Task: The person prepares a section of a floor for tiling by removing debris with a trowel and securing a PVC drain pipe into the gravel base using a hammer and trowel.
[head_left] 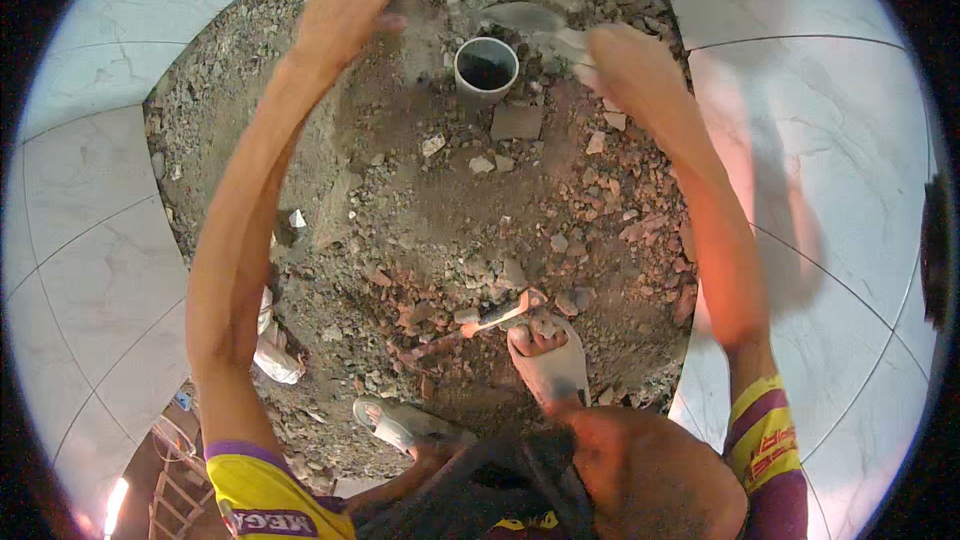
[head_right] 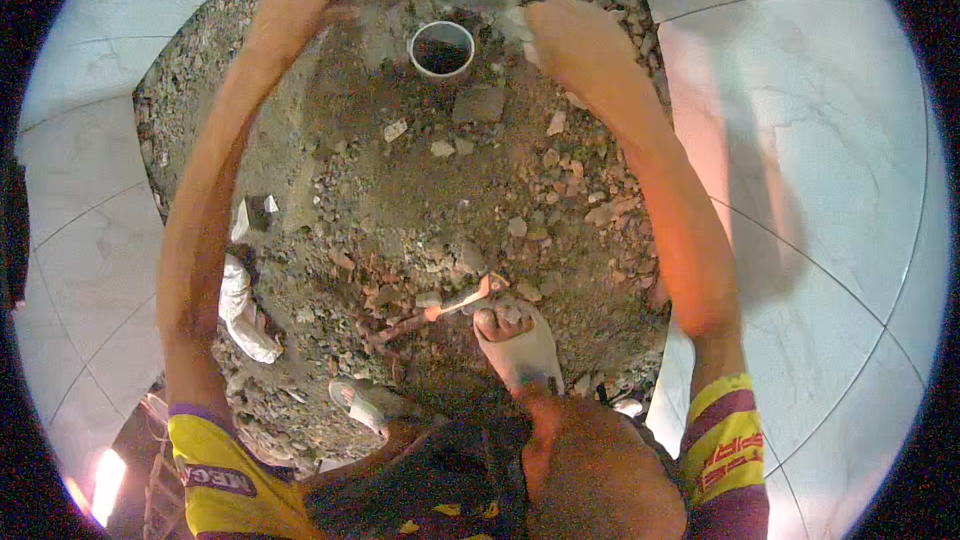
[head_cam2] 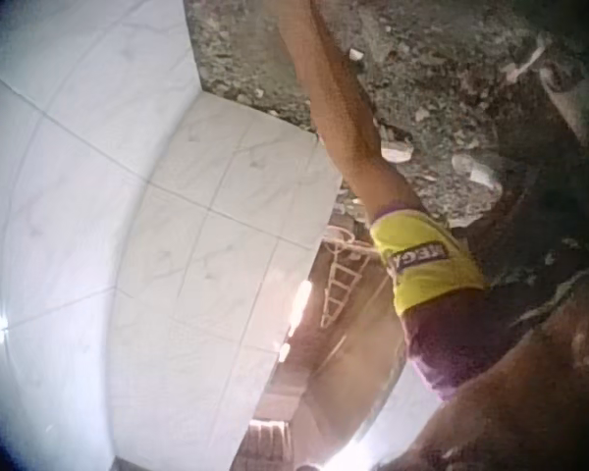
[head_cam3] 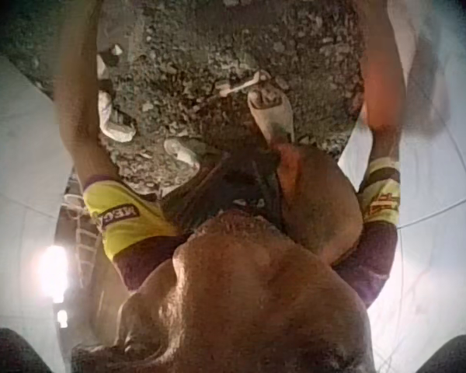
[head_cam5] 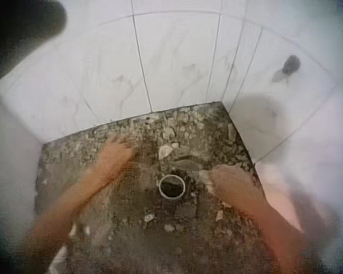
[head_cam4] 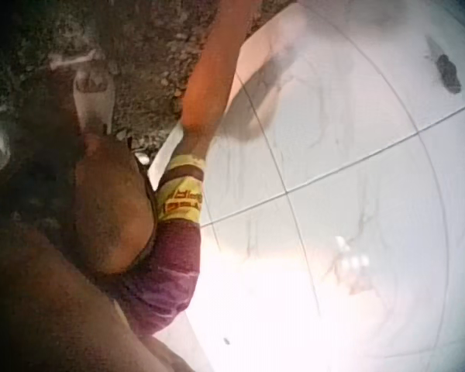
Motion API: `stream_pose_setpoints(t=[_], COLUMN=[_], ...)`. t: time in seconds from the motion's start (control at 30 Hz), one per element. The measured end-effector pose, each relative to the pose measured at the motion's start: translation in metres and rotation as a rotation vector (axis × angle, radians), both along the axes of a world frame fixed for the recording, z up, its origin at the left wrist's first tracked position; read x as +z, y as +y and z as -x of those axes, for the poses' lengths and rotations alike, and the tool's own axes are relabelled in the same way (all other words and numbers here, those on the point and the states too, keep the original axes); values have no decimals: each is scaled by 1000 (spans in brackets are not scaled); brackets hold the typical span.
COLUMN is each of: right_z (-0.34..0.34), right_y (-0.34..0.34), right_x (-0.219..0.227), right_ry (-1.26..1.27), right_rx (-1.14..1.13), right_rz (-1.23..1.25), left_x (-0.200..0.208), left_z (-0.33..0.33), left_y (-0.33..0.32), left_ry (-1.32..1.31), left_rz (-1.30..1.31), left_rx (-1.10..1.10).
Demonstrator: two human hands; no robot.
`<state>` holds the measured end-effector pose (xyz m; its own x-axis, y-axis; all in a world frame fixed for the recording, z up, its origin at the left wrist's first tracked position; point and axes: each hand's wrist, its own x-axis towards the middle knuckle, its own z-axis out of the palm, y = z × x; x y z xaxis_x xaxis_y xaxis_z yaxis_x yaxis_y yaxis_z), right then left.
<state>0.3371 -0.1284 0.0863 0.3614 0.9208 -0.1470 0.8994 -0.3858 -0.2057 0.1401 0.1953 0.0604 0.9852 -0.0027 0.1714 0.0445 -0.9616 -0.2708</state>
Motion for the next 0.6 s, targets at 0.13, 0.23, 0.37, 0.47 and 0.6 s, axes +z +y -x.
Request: stream_pose_setpoints(t=[0.13,0.23,0.37,0.47,0.6], right_z=[26,11,-2,8,-12], right_y=[5,-22,-58,-39,-46], right_x=[-30,-16,42,68,-26], right_ry=[-37,-21,112,242,1], right_rx=[165,261,248,243,203], right_rz=[129,249,131,99,-96], left_x=[-17,-56,-105,-135,-123], left_z=[48,19,2,14,-28], left_y=[-5,-45,-60,-51,-77], left_ry=[278,227,218,245,235], left_rz=[11,633,650,666,535], left_rx=[290,-122,-115,-93,-69])
